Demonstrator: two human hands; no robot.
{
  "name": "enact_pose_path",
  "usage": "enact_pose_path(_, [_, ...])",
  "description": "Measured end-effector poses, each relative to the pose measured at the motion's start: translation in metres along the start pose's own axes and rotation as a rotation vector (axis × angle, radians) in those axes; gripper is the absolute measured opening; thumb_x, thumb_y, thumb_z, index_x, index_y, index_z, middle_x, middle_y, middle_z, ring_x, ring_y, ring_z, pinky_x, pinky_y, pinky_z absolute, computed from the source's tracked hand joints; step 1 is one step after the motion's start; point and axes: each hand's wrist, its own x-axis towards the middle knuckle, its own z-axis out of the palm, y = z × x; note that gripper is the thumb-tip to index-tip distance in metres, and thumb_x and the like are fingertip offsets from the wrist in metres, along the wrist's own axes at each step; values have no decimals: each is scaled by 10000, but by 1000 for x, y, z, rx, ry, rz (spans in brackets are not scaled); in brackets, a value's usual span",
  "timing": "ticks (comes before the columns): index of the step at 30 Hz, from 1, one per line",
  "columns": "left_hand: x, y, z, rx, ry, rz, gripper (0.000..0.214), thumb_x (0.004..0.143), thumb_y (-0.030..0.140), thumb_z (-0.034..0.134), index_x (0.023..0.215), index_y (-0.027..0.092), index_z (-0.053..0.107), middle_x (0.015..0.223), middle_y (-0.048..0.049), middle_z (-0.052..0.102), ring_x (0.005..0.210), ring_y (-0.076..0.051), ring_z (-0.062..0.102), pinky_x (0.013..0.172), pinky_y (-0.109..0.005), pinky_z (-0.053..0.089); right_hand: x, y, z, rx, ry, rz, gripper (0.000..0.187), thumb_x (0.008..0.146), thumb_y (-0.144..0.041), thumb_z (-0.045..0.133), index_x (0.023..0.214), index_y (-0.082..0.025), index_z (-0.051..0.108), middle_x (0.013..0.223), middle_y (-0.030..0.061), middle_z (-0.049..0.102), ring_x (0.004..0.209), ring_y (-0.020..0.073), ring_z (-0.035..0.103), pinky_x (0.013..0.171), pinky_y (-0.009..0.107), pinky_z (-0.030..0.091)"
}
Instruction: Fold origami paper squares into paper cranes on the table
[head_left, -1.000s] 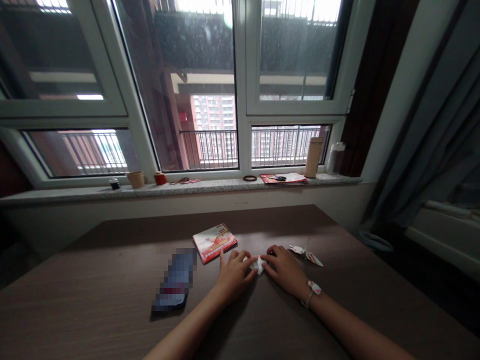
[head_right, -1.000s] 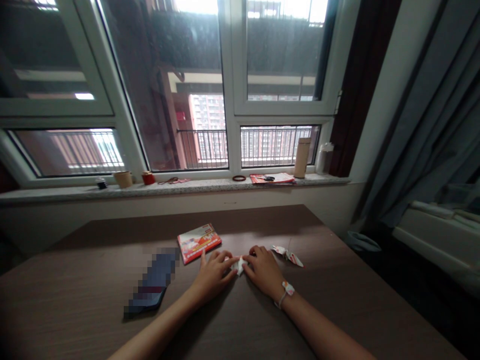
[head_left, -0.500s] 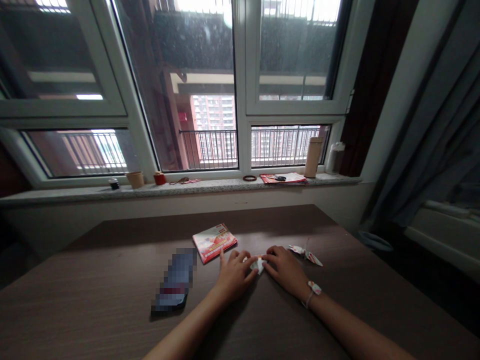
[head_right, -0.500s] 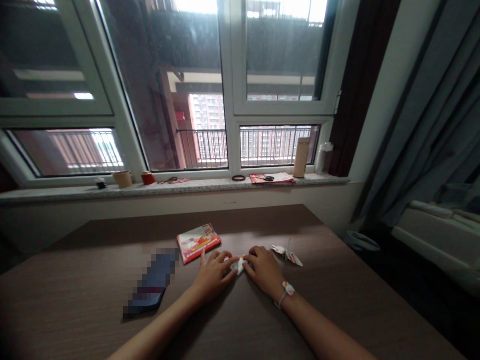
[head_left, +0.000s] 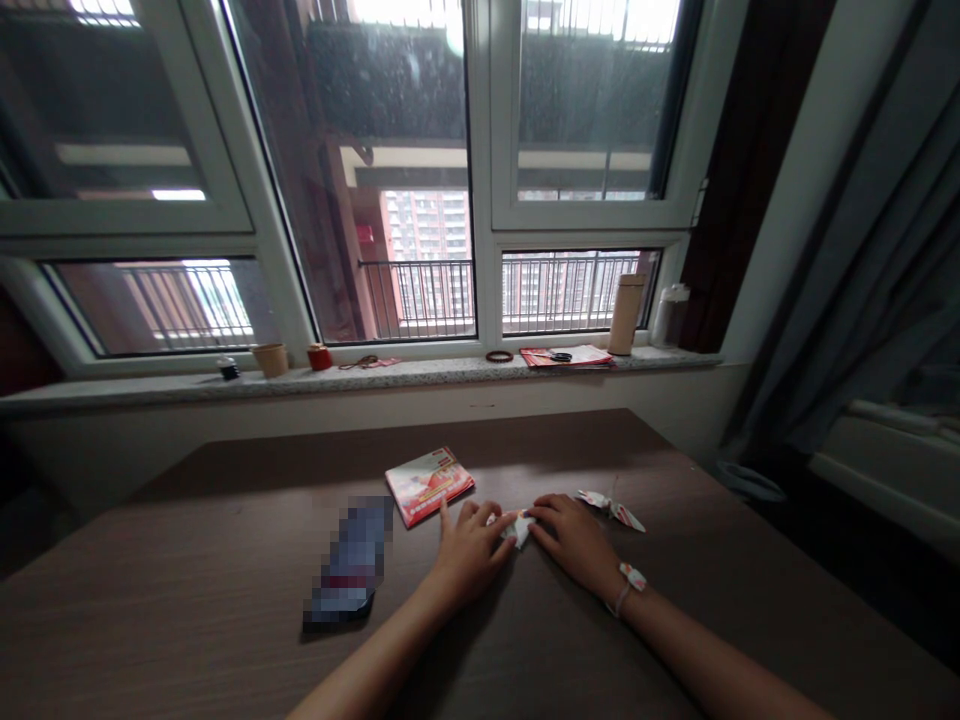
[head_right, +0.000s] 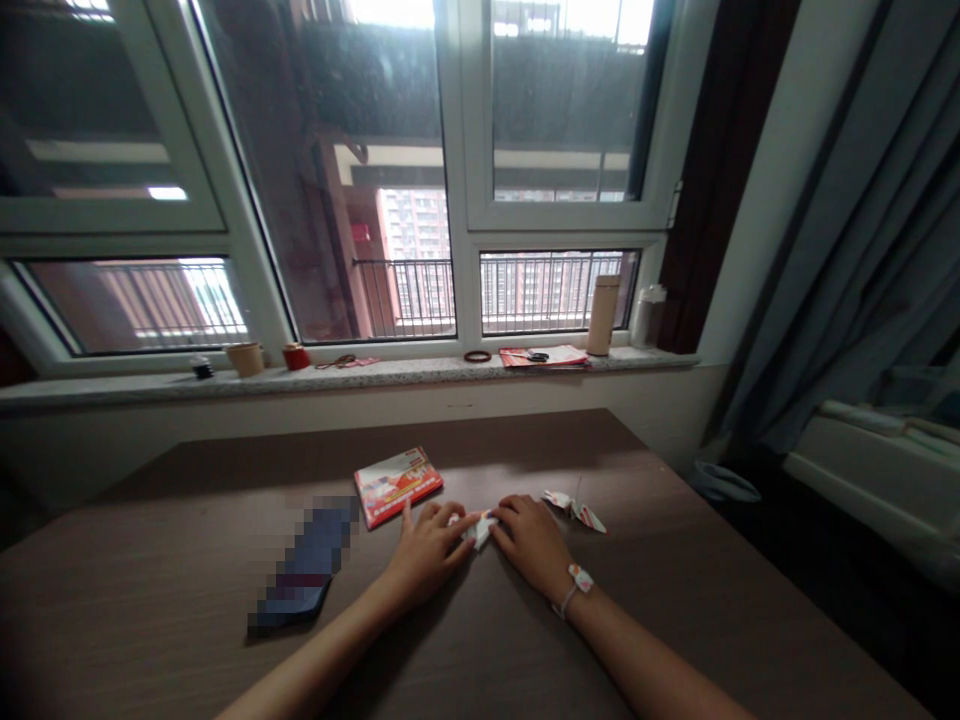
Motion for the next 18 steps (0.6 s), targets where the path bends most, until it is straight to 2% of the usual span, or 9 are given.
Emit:
enact_pose_path(12, [1,-1,2,18,-27,-14,374,920,401,456,1293,418,474,1283,-15,535,1189,-270,415,1039,-728,29,0,0,-5,-137,-26,14,257,933,-305,463,1051,-288,691,1041,43,639,1003,200,557,896,332,415])
enact_pose_path(18, [0,-1,3,15,-12,-10,363,920,385,453,1280,421,483,1280,-8,539,1196,-273,416,1040,-737,39,0,2,-3,-224,-6,23,277,940,-280,437,1016,-257,702,1027,67,652,986,222,563,876,334,428])
